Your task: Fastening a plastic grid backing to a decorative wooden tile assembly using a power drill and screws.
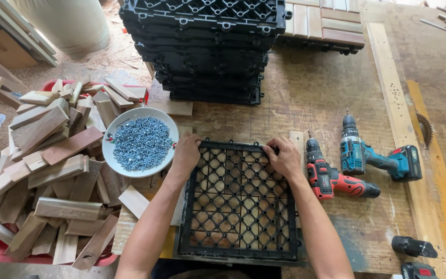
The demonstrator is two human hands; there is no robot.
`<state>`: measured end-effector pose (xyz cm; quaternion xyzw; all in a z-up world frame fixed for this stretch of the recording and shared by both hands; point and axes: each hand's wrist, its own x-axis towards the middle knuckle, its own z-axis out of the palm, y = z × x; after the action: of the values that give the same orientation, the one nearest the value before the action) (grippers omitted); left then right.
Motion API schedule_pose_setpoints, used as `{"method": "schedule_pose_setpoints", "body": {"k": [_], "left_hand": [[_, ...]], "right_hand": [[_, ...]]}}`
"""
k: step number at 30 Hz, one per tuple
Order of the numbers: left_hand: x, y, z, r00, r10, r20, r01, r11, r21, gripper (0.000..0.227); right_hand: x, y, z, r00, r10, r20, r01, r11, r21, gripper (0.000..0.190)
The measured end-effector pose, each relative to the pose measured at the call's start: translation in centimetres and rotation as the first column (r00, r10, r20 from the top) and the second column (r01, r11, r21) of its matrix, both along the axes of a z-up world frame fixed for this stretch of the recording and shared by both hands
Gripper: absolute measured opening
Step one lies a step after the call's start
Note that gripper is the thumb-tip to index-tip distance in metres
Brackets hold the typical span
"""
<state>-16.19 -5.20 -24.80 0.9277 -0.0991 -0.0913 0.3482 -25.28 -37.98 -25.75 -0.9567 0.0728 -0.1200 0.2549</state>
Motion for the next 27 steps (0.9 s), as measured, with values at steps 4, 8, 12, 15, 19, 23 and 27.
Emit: {"method": "schedule_pose_setpoints", "body": {"k": [4, 8, 12, 15, 19, 23, 27], "left_hand": [[-0.2, -0.7, 0.0, 1.0, 0.016, -0.011, -0.015, 0.999, 0.041, 0.024], [-0.2, -0.4, -1.2, 0.999, 0.05, 0.009, -0.05, 0.998, 0.029, 0.023], [-0.4, -0.3, -3.1, 0.993, 0.089, 0.074, -0.091, 0.996, 0.021, 0.022], [0.2, -0.9, -4.0, 0.991, 0.109, 0.073, -0.121, 0.977, 0.177, 0.022], [-0.5, -0.4, -2.7, 0.986, 0.144, 0.08, -0.154, 0.978, 0.139, 0.019], [-0.2, -0.3, -1.9, 0.967, 0.249, -0.046, -0.25, 0.968, -0.015, 0.021], [-0.1, -1.0, -1.3, 0.976, 0.215, -0.037, -0.214, 0.976, 0.039, 0.016]], "right_hand": [[0.1, -0.4, -0.6, 0.999, 0.026, 0.026, -0.025, 0.999, -0.044, 0.016], [0.6, -0.1, 0.5, 0.999, 0.023, -0.024, -0.024, 1.0, -0.021, 0.016], [0.6, -0.5, -0.4, 0.999, 0.044, -0.015, -0.044, 0.999, -0.026, 0.016], [1.0, -0.8, -0.4, 0.994, 0.105, 0.026, -0.105, 0.994, -0.009, 0.014], [-0.3, -0.8, -1.2, 0.994, 0.066, 0.085, -0.067, 0.998, 0.015, 0.02], [-1.9, 0.2, -1.1, 0.962, -0.103, 0.252, 0.132, 0.986, -0.102, 0.035], [-3.9, 2.2, 0.8, 0.935, -0.229, 0.272, 0.258, 0.963, -0.075, 0.051]]}}
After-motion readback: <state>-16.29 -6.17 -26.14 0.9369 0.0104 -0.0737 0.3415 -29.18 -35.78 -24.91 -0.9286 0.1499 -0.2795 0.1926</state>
